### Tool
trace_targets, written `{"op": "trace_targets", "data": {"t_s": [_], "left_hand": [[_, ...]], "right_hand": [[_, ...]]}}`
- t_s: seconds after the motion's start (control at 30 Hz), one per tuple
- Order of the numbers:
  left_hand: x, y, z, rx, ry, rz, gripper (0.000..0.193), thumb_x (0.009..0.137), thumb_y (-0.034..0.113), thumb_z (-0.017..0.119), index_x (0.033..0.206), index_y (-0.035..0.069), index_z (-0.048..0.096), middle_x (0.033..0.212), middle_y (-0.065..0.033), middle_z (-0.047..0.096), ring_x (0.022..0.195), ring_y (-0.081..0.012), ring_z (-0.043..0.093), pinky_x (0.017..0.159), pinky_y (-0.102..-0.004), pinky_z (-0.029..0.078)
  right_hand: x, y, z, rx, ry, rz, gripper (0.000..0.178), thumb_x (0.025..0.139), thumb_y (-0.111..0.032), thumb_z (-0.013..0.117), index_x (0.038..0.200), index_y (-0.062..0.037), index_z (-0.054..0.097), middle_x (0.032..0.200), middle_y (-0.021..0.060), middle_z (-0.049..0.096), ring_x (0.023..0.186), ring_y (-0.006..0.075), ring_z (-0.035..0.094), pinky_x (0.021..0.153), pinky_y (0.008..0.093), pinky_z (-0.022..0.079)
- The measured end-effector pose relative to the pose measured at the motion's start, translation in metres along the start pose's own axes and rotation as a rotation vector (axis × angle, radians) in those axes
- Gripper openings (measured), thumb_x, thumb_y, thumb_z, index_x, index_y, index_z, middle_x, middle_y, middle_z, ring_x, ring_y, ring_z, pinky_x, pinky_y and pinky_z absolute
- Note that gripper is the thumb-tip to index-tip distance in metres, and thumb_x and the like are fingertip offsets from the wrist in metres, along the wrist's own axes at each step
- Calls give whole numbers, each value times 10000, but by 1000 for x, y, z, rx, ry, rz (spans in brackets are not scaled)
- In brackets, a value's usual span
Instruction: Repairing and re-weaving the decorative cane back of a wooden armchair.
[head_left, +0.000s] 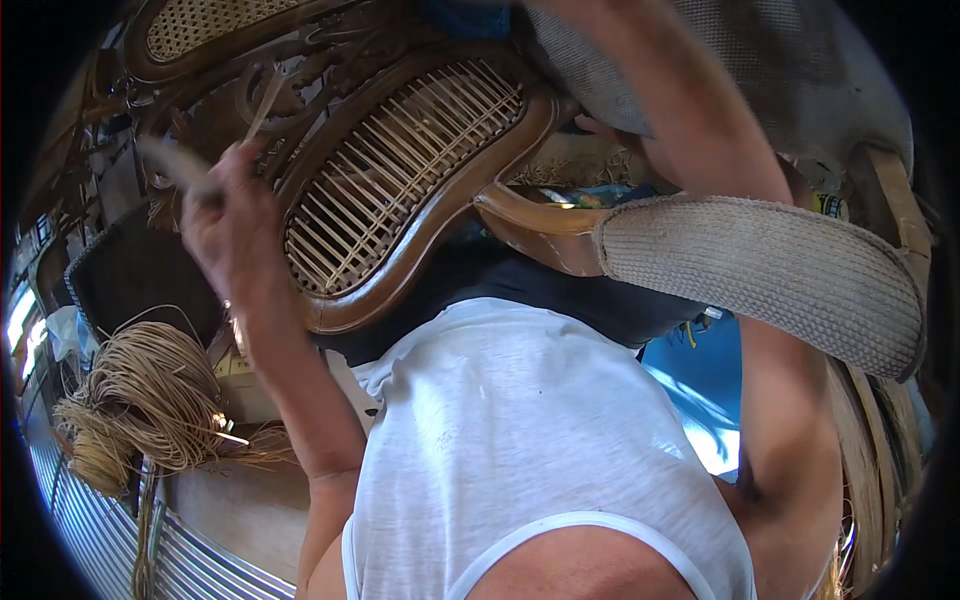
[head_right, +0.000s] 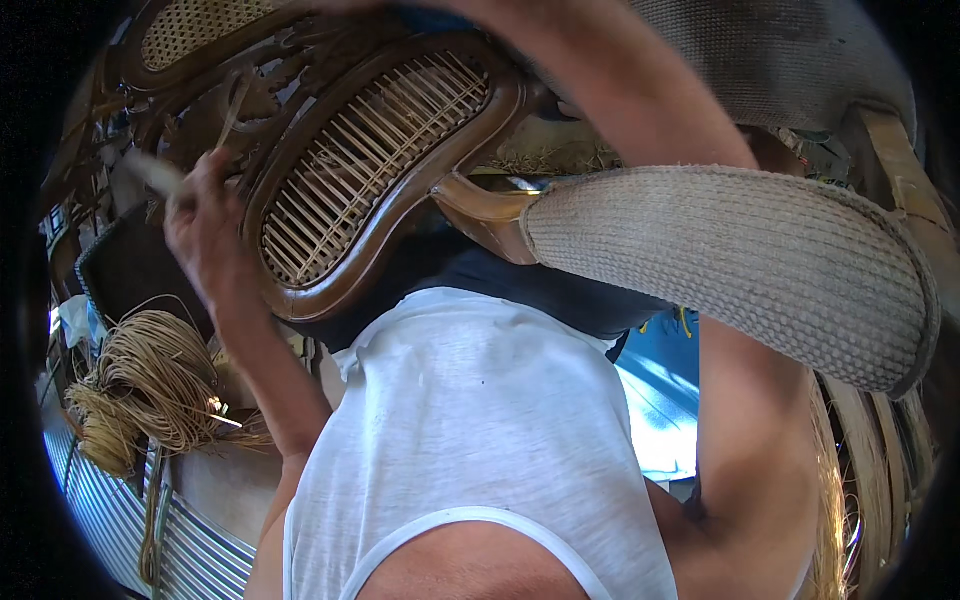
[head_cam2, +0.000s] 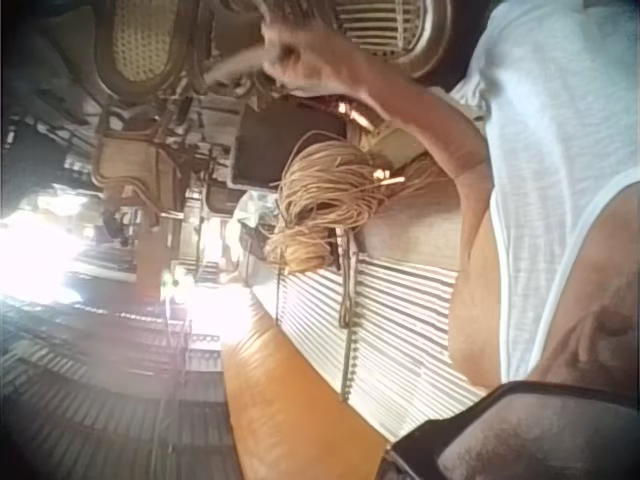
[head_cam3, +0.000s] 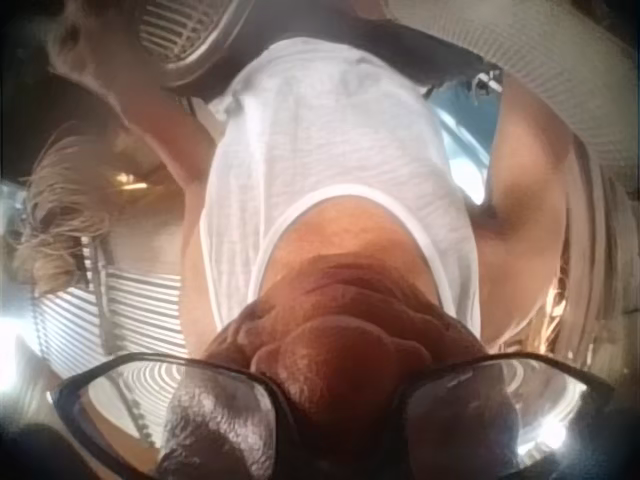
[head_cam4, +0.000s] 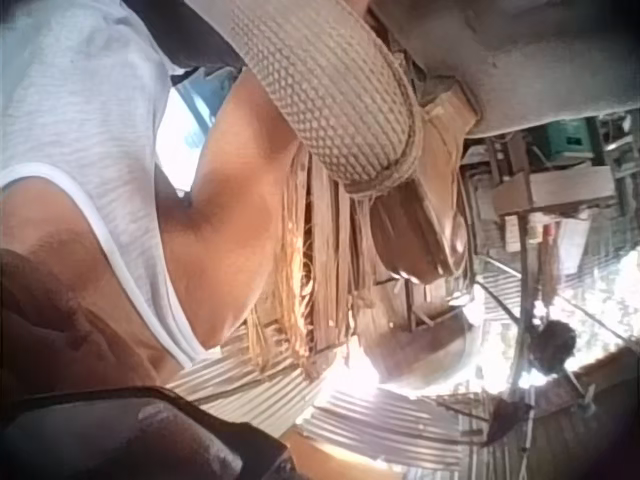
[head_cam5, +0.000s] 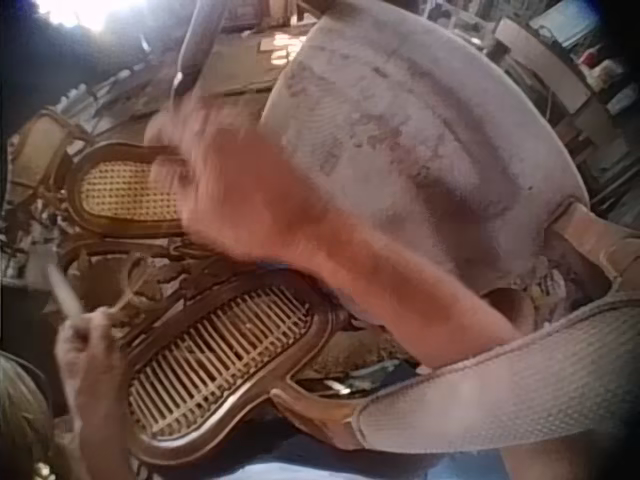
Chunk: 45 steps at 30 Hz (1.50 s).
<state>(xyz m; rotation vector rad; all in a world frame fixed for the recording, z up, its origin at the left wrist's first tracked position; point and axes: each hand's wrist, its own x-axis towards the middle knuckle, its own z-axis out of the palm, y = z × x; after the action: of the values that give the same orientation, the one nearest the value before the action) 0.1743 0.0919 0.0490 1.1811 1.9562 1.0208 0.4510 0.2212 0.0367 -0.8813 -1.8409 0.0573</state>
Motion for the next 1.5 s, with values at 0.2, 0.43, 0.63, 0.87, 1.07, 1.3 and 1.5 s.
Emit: {"op": "trace_targets", "data": {"t_s": [0.2, 0.43, 0.63, 0.87, 1.07, 1.3, 1.5], "left_hand": [[-21, -4, 89, -250, -435, -77, 268, 1022, 324, 722, 1053, 57, 729, 681, 52, 555, 582, -36, 449, 532, -210, 309], [-28, -23, 125, 32, -766, -75, 201, 1017, 241, 722, 1030, 41, 703, 698, 48, 567, 612, -51, 450, 564, -251, 376], [-20, -22, 150, 162, -787, -80, 280, 979, 308, 744, 980, 28, 735, 690, 15, 591, 630, -80, 497, 587, -291, 423], [-23, -19, 149, 174, -804, -61, 335, 1040, 344, 633, 1007, 18, 699, 719, -3, 619, 635, -88, 533, 600, -302, 444], [-13, -25, 134, 400, -891, 97, 314, 1087, 310, 545, 1092, 25, 676, 804, -72, 675, 739, -161, 623, 723, -366, 514], [-6, -24, 144, 724, -948, 331, 282, 1027, 233, 539, 1038, -7, 685, 960, -289, 710, 968, -484, 684, 859, -544, 526], [8, -31, 171, 829, -1025, 499, 269, 999, 263, 587, 1121, 57, 710, 1000, -267, 714, 1011, -461, 676, 849, -560, 526]], "right_hand": [[-69, -16, -5, 689, -757, 414, 265, 1006, -183, 624, 1156, 32, 668, 1085, 231, 716, 1020, 339, 697, 886, 423, 543], [-135, 16, -33, 523, -1003, 740, 248, 1028, -256, 676, 1106, -25, 723, 832, 10, 672, 746, 86, 608, 706, 257, 515], [-160, 7, -46, 567, -969, 960, 209, 1023, -212, 668, 1124, -36, 718, 927, 19, 696, 731, 111, 629, 718, 299, 549], [-184, 25, -38, 432, -789, 803, 170, 984, -119, 649, 1100, -25, 729, 952, 95, 738, 898, 210, 698, 819, 373, 561], [-199, 30, -33, 192, -904, 876, 180, 959, -110, 610, 1081, -20, 707, 1024, 138, 720, 933, 276, 708, 841, 398, 559], [-198, 18, -30, 174, -959, 979, 205, 906, -98, 603, 1060, -6, 702, 1017, 188, 697, 937, 314, 703, 826, 425, 554], [-214, 4, -28, -108, -856, 751, 174, 938, -91, 586, 1062, -15, 682, 987, 214, 686, 955, 373, 693, 849, 456, 556]]}}
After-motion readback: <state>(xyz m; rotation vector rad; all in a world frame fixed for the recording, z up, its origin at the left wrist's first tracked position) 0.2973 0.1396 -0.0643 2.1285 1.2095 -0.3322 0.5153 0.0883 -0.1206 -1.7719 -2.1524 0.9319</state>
